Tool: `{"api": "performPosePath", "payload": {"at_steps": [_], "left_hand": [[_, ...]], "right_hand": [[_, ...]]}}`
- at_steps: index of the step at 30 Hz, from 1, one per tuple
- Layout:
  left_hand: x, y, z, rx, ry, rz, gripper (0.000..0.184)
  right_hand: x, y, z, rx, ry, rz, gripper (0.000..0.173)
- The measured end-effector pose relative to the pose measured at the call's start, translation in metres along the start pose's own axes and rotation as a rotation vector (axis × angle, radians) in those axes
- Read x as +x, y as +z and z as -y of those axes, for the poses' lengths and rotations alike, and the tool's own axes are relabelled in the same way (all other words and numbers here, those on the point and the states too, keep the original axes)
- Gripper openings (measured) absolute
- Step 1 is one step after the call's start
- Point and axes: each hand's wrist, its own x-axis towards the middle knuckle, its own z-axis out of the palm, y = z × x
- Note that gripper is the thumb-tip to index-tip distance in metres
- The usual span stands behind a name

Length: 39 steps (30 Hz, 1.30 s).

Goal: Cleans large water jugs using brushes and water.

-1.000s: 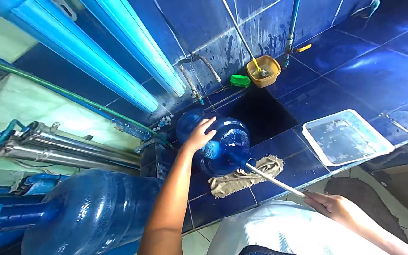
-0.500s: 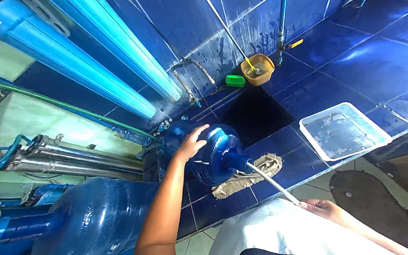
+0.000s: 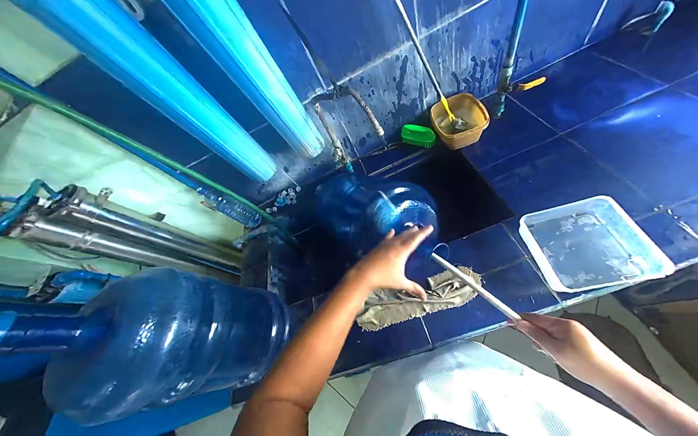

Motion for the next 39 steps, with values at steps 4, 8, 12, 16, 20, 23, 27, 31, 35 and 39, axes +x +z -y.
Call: {"api": "performPosePath", "payload": {"at_steps": [4,8,12,16,20,23,27,31,35,39], "left_hand": [[0.023,0.082,0.021,0.113,0.161,-0.446,0.065],[0.064,0.021,-0.009,0.219,0.165,0.044,0.058],[0.064,-0.012,-0.034,0.193,0.045,0.317,0.068],[0.044,0.047,-0.017,0.009,0.052,-0.064,0.060],[0.023,0.073,-0.021,0.086,0.209,-0.072,0.037],[0.012,0.080,-0.028,0.071,0.232,-0.127,0.028],[0.005,0.089,-0.033,0.001,0.227,-0.297,0.024],[-0.003,0.107,-0.035,0.026,0.230,-0.414,0.023],[-0.012,0.125,-0.041,0.023,0.216,-0.507,0.025],[-0.013,0.126,-0.044,0.027,0.210,-0.527,0.025]], "right_hand": [[0.006,-0.026,-0.010,-0.709,-0.508,-0.320,0.036],[-0.007,-0.050,0.014,-0.487,-0.258,-0.193,0.030],[-0.013,-0.028,0.031,0.280,0.191,-0.012,0.028],[0.002,-0.056,0.010,-0.610,-0.350,-0.157,0.033],[0.008,-0.049,0.029,-0.617,-0.297,-0.069,0.032],[0.007,-0.002,0.030,0.180,0.154,0.067,0.029],[0.021,0.028,0.016,0.152,0.005,-0.049,0.026],[0.040,0.029,0.005,-0.441,-0.395,-0.185,0.031],[0.041,0.055,0.021,0.334,0.009,0.022,0.028],[0.038,0.058,0.013,0.179,-0.093,-0.075,0.025]]}}
